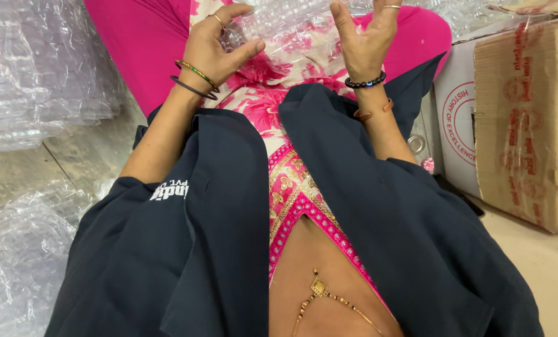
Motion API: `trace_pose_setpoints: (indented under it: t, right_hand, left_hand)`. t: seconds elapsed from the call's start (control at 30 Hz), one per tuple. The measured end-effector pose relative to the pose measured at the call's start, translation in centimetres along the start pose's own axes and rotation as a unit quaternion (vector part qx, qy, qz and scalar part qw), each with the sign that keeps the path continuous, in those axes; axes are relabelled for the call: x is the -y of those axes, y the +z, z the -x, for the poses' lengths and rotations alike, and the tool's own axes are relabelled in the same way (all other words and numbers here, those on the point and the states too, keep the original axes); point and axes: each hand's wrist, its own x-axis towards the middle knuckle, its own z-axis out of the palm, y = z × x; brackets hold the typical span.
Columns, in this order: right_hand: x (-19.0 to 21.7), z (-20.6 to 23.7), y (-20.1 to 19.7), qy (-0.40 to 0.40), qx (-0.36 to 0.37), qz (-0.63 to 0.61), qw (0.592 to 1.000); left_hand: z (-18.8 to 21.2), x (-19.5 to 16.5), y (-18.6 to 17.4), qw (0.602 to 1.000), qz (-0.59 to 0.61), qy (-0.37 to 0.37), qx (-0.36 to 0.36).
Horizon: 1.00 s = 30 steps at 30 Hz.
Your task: The person sits on the floor and repeatedly pulls apart sheets of bubble wrap by hand. They separate the layers and place the pieces on their lap or the floor.
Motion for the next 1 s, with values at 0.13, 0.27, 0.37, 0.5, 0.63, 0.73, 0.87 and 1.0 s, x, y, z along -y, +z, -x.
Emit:
trace_pose_setpoints:
  t: [0.13, 0.27, 0.37, 0.5, 0.63, 0.73, 0.87, 1.0]
  right_hand:
    - [-1.2, 1.2, -0.4, 0.020, 0.005, 0.062, 0.998]
    - [-2.0, 1.9, -0.5, -0.032, 0.018, 0.269, 0.963]
    - [-2.5, 2.1, -0.4, -0.046, 0.011, 0.312, 0.949]
    - [-3.1, 2.3, -0.3, -0.009, 0.020, 0.177, 0.984]
    - [-3.8, 2.4, -0.1, -0.049, 0.034, 0.204, 0.977]
    - [-4.5, 2.0, -0.2, -0.085, 0.032, 0.224, 0.970]
    - [-5.0, 2.1, -0.4, -0.114, 0.023, 0.263, 0.958]
    - [-4.8, 2.5, -0.5, -0.085, 0.033, 0.349, 0.933]
  left_hand:
    - [-0.4, -0.6, 0.5, 1.000, -0.006, -0.021, -0.003]
    - [-0.6, -0.9, 1.0, 0.999, 0.027, 0.017, -0.014]
    - [-0.6, -0.9, 1.0, 0.999, 0.038, 0.017, -0.011]
    - [-0.8, -1.0, 1.1, 0.998, -0.051, 0.002, -0.027]
    - [-1.2, -1.1, 1.7, 0.992, -0.095, 0.062, -0.059]
    - [-1.3, -1.2, 1.9, 0.989, -0.108, 0.070, -0.068]
    - [-1.3, -1.3, 1.8, 0.991, -0.098, 0.067, -0.062]
    - [-1.4, -1.5, 1.9, 0.990, -0.098, 0.076, -0.067]
